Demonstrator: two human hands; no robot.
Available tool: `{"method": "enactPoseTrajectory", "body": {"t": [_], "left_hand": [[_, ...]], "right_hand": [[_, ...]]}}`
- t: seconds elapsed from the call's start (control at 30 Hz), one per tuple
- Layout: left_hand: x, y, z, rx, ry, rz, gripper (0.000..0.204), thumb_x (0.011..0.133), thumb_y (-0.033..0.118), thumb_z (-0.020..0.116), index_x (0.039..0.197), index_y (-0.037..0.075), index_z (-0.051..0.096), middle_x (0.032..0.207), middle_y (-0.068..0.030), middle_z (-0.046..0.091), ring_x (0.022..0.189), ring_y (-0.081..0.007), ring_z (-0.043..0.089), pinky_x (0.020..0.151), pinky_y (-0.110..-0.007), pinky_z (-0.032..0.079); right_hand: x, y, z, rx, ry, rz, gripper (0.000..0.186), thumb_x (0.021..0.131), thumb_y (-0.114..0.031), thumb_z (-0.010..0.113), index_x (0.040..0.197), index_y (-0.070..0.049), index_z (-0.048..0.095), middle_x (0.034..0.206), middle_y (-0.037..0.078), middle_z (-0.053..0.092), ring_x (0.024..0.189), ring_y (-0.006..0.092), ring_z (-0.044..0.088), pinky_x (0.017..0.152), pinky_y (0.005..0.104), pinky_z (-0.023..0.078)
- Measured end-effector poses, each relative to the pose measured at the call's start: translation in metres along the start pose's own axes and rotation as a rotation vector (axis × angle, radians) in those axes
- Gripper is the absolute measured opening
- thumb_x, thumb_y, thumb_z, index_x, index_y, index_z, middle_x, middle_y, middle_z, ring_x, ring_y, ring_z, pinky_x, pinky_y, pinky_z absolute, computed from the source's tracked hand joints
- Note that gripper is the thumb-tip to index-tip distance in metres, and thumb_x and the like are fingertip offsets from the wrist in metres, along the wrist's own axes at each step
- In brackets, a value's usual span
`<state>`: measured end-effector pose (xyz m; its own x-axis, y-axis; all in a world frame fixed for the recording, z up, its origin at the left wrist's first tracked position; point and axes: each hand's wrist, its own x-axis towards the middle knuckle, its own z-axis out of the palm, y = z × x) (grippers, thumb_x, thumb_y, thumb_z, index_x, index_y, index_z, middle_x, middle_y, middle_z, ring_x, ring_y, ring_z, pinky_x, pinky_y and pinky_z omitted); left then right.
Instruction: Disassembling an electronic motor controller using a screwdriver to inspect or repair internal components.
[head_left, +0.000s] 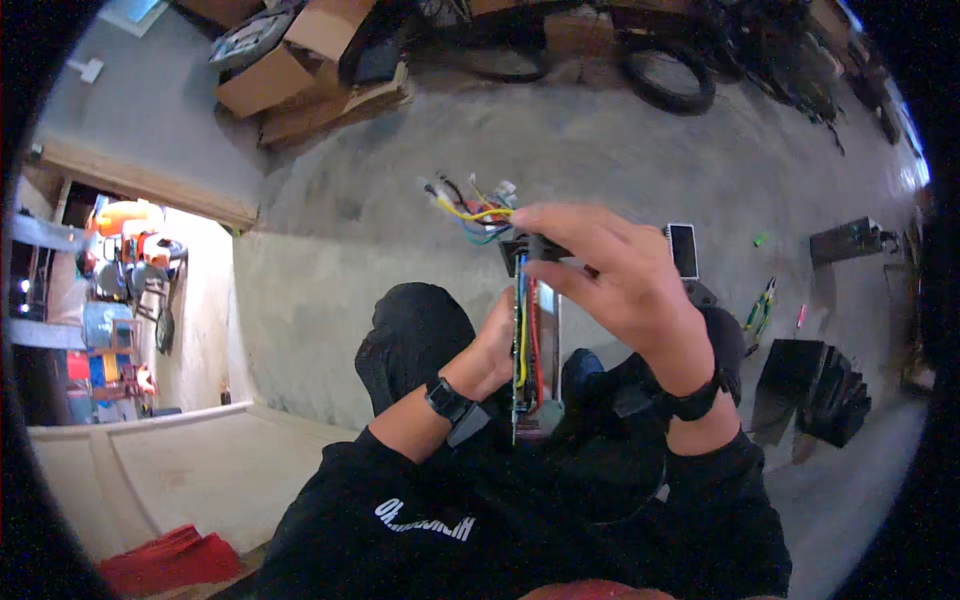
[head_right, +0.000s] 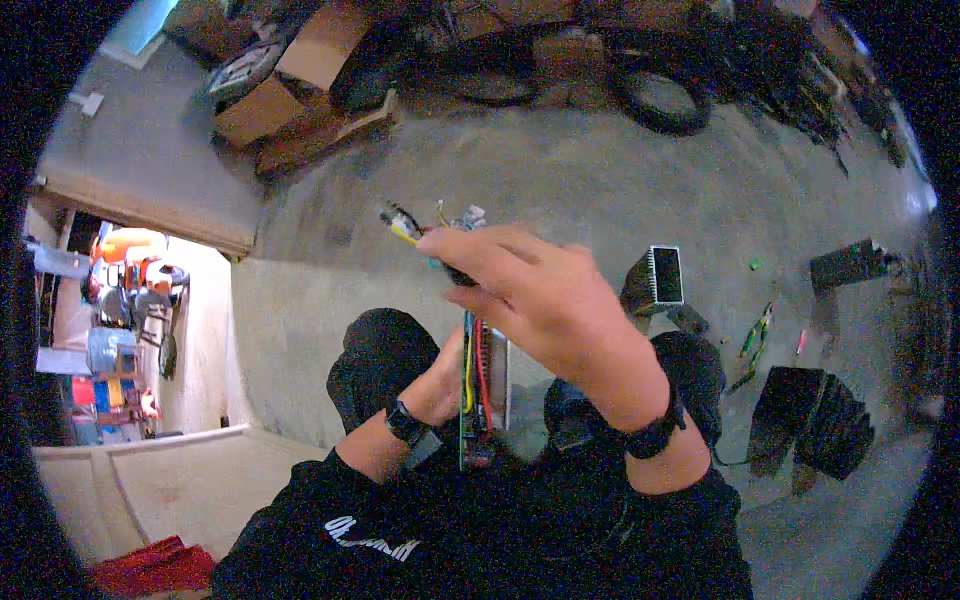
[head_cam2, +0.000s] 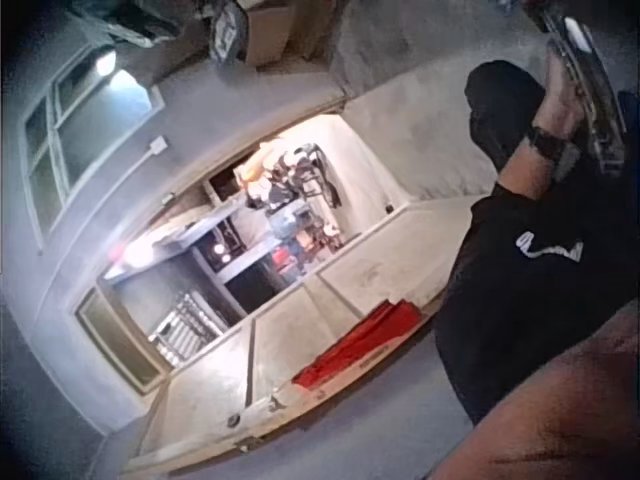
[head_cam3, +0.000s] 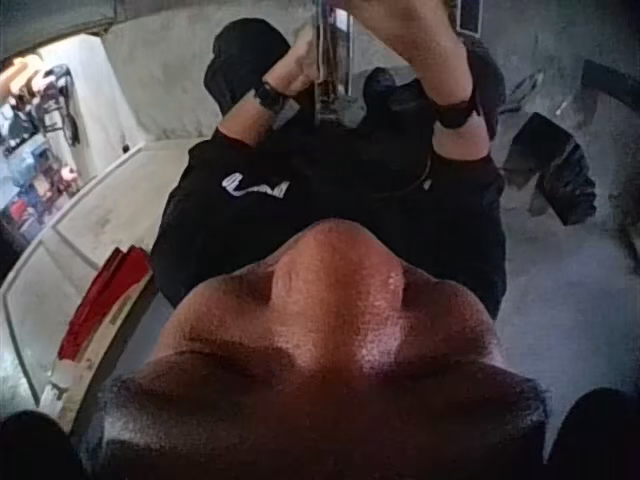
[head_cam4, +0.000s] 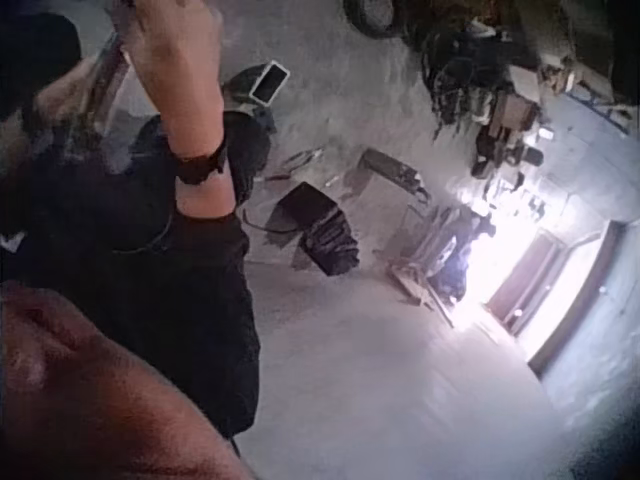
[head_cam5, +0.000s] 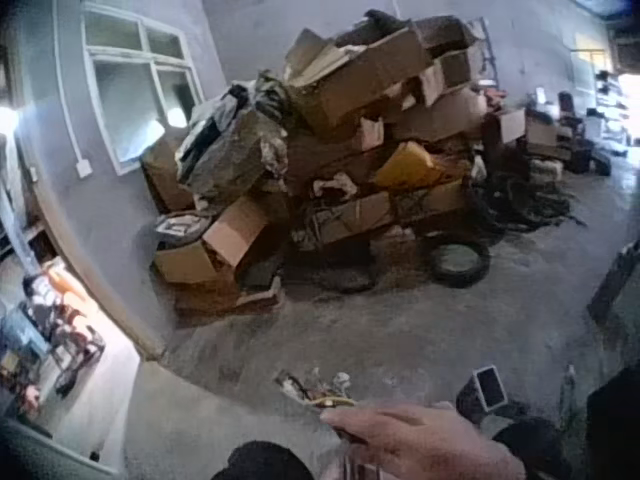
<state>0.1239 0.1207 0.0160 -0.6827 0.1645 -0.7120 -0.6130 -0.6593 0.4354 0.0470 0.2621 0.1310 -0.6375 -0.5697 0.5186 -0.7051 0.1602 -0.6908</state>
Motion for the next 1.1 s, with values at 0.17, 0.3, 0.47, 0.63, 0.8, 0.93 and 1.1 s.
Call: {"method": "enactPoseTrajectory", "body": {"t": [0.17,0.3,0.47,0.63,0.8,0.93,1.1], "left_hand": [[0.003,-0.002,-0.032,0.057,-0.191,-0.001,0.041,0.094,0.05,0.045,0.102,0.013,0.06,0.076,0.0005,0.059,0.062,-0.0108,0.059,0.051,-0.026,0.048],[-0.02,0.005,0.0,-0.015,-0.058,0.08,0.04,0.095,0.047,0.045,0.111,0.014,0.06,0.086,-0.0016,0.062,0.076,-0.0166,0.062,0.064,-0.033,0.052],[-0.028,0.01,-0.062,0.116,-0.335,0.212,0.036,0.1,0.03,0.043,0.13,0.01,0.045,0.111,-0.0051,0.058,0.1,-0.0185,0.058,0.085,-0.034,0.05],[-0.07,0.033,-0.049,0.206,-0.174,0.575,0.044,0.096,0.032,0.048,0.129,0.002,0.047,0.115,-0.0128,0.06,0.102,-0.0261,0.06,0.088,-0.04,0.051],[-0.095,0.065,-0.09,0.003,-0.294,0.48,0.048,0.095,0.034,0.049,0.128,-0.001,0.048,0.115,-0.015,0.061,0.101,-0.0274,0.062,0.088,-0.041,0.052],[-0.12,0.055,-0.181,-0.162,-0.062,0.512,0.039,0.093,0.031,0.051,0.119,0.002,0.055,0.106,-0.0138,0.064,0.094,-0.0266,0.064,0.08,-0.042,0.055],[-0.14,0.021,-0.233,-0.409,0.006,0.511,0.031,0.091,0.042,0.052,0.089,0.011,0.056,0.068,-0.0065,0.058,0.059,-0.0233,0.059,0.058,-0.04,0.053]], "right_hand": [[-0.002,-0.002,-0.004,0.028,0.1,0.113,0.043,0.075,-0.014,0.076,0.115,-0.008,0.061,0.099,0.011,0.067,0.083,0.0212,0.066,0.067,0.0299,0.054],[-0.005,0.022,-0.026,0.136,0.363,0.173,0.049,0.079,-0.016,0.075,0.122,-0.009,0.053,0.088,0.012,0.063,0.07,0.019,0.06,0.064,0.0327,0.05],[-0.007,0.066,-0.054,0.612,0.915,0.486,0.043,0.088,-0.015,0.066,0.124,-0.001,0.05,0.087,0.007,0.061,0.068,0.0146,0.059,0.06,0.0289,0.05],[-0.056,0.14,-0.057,0.669,0.897,0.672,0.022,0.095,-0.02,0.053,0.104,0.0,0.05,0.083,0.008,0.058,0.065,0.017,0.058,0.054,0.029,0.046],[-0.08,0.159,-0.075,1.096,1.089,0.845,0.018,0.095,-0.018,0.048,0.09,-0.001,0.05,0.08,0.012,0.056,0.063,0.0199,0.054,0.056,0.0309,0.046],[-0.101,0.148,-0.065,1.14,1.002,0.887,0.016,0.095,-0.015,0.049,0.091,0.0,0.05,0.078,0.011,0.055,0.066,0.0208,0.053,0.058,0.0304,0.047],[-0.096,0.095,-0.069,1.108,1.031,0.925,0.014,0.094,-0.013,0.051,0.093,0.001,0.053,0.079,0.008,0.055,0.072,0.0174,0.053,0.057,0.0269,0.045]]}}
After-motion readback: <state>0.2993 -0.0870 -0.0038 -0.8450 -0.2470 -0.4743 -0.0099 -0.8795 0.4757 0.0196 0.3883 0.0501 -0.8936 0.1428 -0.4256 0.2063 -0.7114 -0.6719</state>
